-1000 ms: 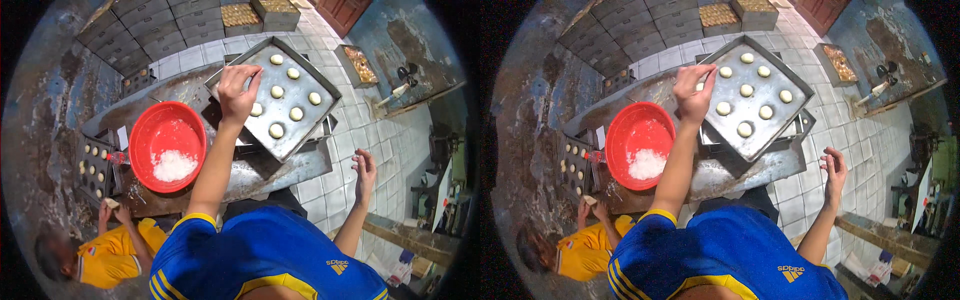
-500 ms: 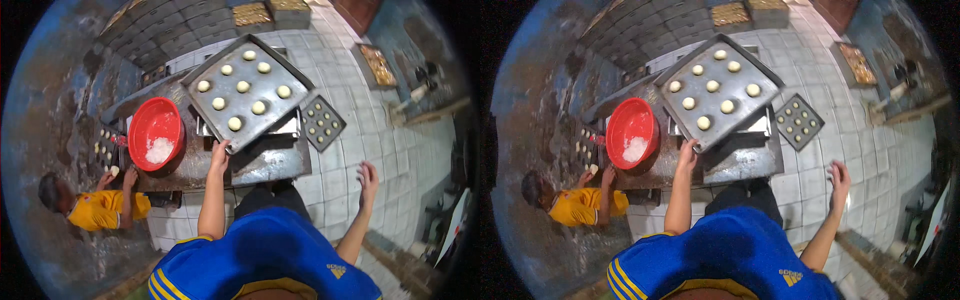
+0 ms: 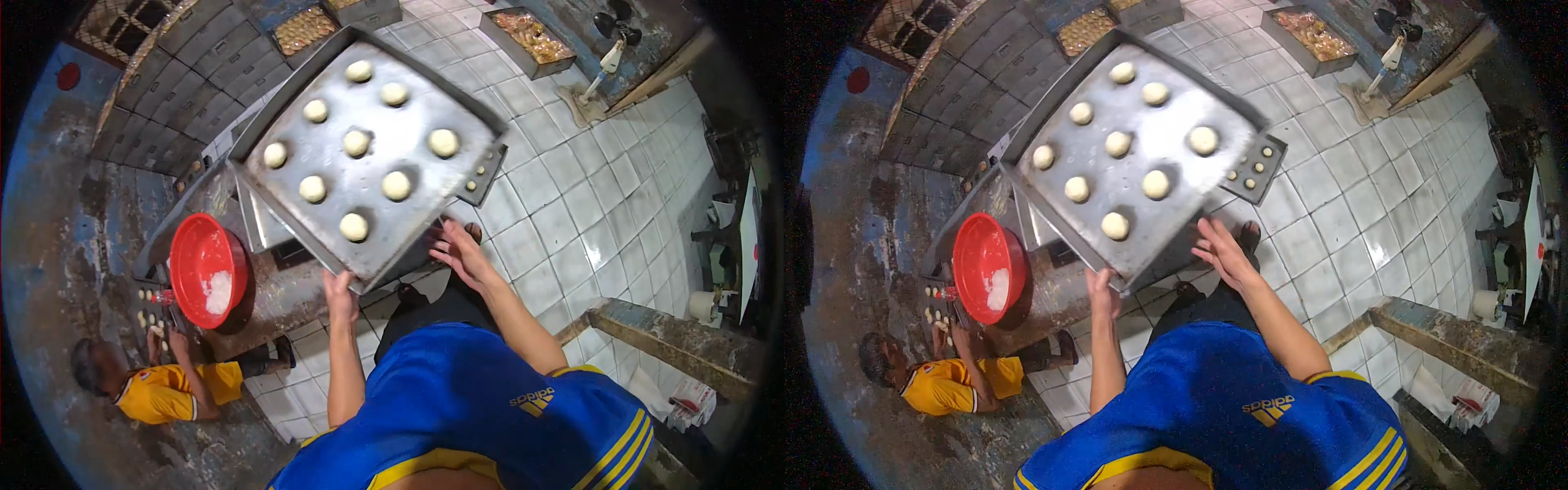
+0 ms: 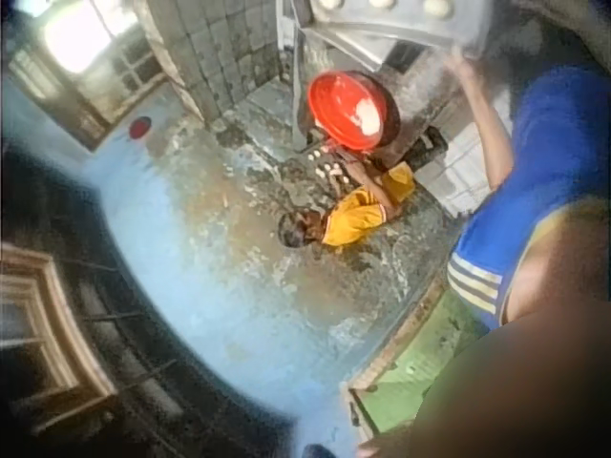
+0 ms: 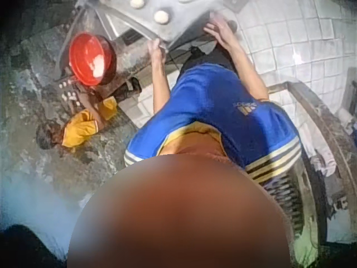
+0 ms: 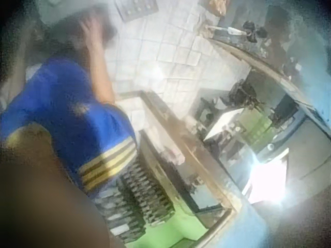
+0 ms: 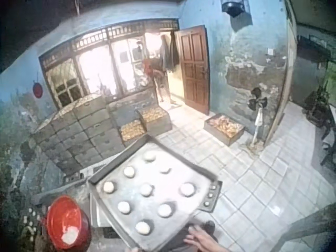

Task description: The person forms portions of dough into balls, presses them into a bowl of white granules, and arranges them on a metal tray.

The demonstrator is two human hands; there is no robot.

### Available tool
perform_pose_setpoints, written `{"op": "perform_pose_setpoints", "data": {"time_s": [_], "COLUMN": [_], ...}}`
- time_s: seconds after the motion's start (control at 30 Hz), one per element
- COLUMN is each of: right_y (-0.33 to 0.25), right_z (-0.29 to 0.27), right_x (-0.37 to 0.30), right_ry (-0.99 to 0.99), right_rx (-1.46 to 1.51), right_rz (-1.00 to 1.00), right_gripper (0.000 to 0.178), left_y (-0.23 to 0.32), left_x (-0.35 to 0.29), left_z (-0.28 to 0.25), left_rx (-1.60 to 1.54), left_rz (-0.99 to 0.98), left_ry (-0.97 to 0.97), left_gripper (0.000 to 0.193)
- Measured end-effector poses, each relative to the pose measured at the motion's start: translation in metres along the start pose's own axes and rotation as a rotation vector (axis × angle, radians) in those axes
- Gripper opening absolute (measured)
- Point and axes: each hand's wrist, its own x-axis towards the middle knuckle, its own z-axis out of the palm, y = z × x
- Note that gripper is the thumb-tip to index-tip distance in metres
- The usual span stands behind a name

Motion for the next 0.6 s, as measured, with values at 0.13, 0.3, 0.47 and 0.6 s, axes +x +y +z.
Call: {"op": "perform_pose_setpoints", "data": {"time_s": [0.13, 0.3, 0.47, 0.6], "right_y": [-0.038, -0.114, -0.128, -0.063], "right_z": [-0.04, -0.177, -0.345, -0.458], "right_x": [0.023, 0.039, 0.152, 0.303], "right_ry": [0.389, 0.722, 0.784, 0.943], "right_rx": [0.092, 0.28, 0.222, 0.242], "right_rz": [-0.256, -0.201, -0.195, -0.075], "right_gripper": [0.054, 0.013, 0.008, 0.017], "left_y": [-0.038, -0.063, -0.154, -0.224], "left_x": [0.002, 0.064, 0.139, 0.168], "left_z": [0.092, 0.214, 0.266, 0.258], "left_rx": [0.159, 0.52, 1.161, 1.596], "left_rz": [0.037, -0.117, 0.357, 0.242], "left_ry": [-0.239, -0.507, -0.316, -0.235], "left_gripper": [0.056, 0.055, 0.046, 0.05]}}
